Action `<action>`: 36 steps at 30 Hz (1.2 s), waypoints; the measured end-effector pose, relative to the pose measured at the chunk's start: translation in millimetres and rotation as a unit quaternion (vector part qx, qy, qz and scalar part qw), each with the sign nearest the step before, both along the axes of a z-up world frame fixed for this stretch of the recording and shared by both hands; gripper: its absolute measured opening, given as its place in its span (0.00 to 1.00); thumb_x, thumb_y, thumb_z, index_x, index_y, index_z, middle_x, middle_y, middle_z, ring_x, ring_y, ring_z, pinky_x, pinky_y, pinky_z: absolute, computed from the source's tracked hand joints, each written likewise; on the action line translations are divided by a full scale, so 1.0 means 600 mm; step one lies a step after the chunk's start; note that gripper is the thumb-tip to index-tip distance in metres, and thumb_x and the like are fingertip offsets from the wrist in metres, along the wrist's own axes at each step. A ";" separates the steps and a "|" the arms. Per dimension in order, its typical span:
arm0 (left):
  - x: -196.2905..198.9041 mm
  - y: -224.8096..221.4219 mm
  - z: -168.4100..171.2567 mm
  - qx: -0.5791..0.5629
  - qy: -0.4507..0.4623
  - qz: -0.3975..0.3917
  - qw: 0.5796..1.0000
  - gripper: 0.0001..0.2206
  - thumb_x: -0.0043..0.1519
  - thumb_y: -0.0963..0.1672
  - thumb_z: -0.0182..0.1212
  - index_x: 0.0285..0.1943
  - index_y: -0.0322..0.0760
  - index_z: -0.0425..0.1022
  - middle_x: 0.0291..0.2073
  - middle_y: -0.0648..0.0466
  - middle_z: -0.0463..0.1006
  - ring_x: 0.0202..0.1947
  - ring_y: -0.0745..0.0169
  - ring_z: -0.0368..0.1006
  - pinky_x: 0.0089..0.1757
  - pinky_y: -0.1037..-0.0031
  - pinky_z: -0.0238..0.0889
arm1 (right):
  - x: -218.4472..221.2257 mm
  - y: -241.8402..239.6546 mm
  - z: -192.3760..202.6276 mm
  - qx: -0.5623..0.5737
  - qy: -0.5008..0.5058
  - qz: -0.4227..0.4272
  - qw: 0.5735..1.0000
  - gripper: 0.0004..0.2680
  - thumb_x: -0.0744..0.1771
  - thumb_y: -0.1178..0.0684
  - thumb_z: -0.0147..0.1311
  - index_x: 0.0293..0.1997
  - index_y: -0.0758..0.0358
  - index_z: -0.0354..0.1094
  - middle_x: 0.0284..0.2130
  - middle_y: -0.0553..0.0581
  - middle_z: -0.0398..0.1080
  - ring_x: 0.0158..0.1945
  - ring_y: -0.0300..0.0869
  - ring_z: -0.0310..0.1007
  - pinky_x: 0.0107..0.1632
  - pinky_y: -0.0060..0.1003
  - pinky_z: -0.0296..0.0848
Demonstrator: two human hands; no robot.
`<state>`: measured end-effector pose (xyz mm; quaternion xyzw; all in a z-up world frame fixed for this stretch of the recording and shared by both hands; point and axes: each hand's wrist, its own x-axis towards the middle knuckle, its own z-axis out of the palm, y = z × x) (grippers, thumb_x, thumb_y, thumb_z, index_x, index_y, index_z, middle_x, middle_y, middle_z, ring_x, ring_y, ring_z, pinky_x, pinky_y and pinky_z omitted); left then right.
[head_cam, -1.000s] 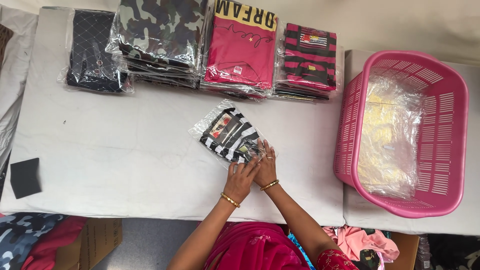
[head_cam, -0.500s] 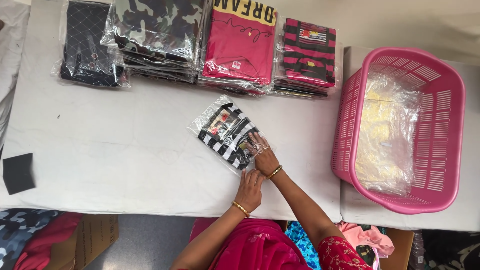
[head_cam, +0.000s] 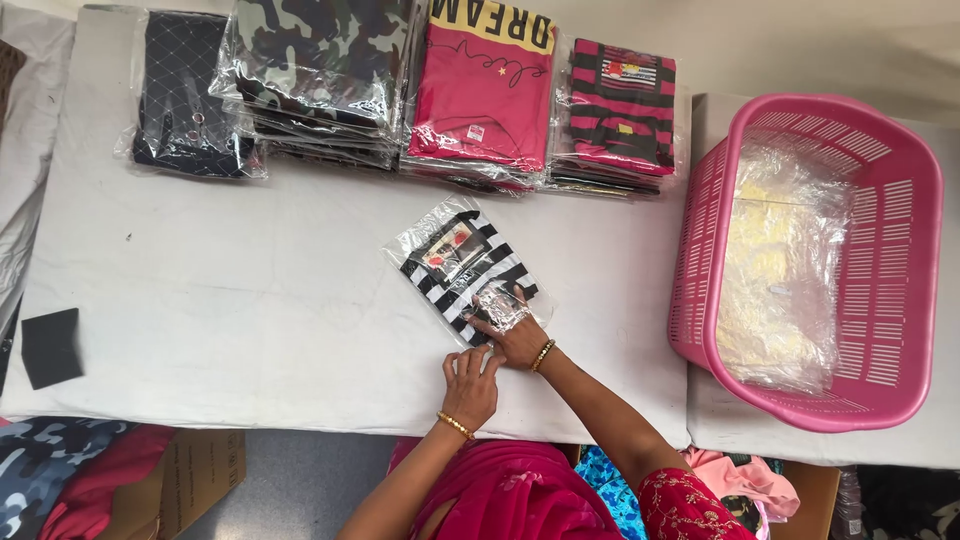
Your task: The person folds a camouflage-patterned garment and places it into a clear plastic bag, then sets the packaged item on a stack. They repeat this process with a black-and-white striped garment and another camouflage garment, folding each item and placing it into a plastic bag before stacking them on the table.
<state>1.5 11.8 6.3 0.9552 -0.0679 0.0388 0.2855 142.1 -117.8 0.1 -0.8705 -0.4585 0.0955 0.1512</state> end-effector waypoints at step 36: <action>-0.015 0.054 -0.041 0.071 -0.004 0.017 0.997 0.32 0.58 0.47 0.64 0.74 0.51 0.61 0.67 0.48 0.61 0.69 0.49 0.53 0.64 0.37 0.35 | 0.004 -0.021 -0.034 0.042 0.001 -0.039 0.998 0.21 0.68 0.47 0.50 0.72 0.54 0.58 0.73 0.62 0.51 0.77 0.54 0.45 0.75 0.55 0.40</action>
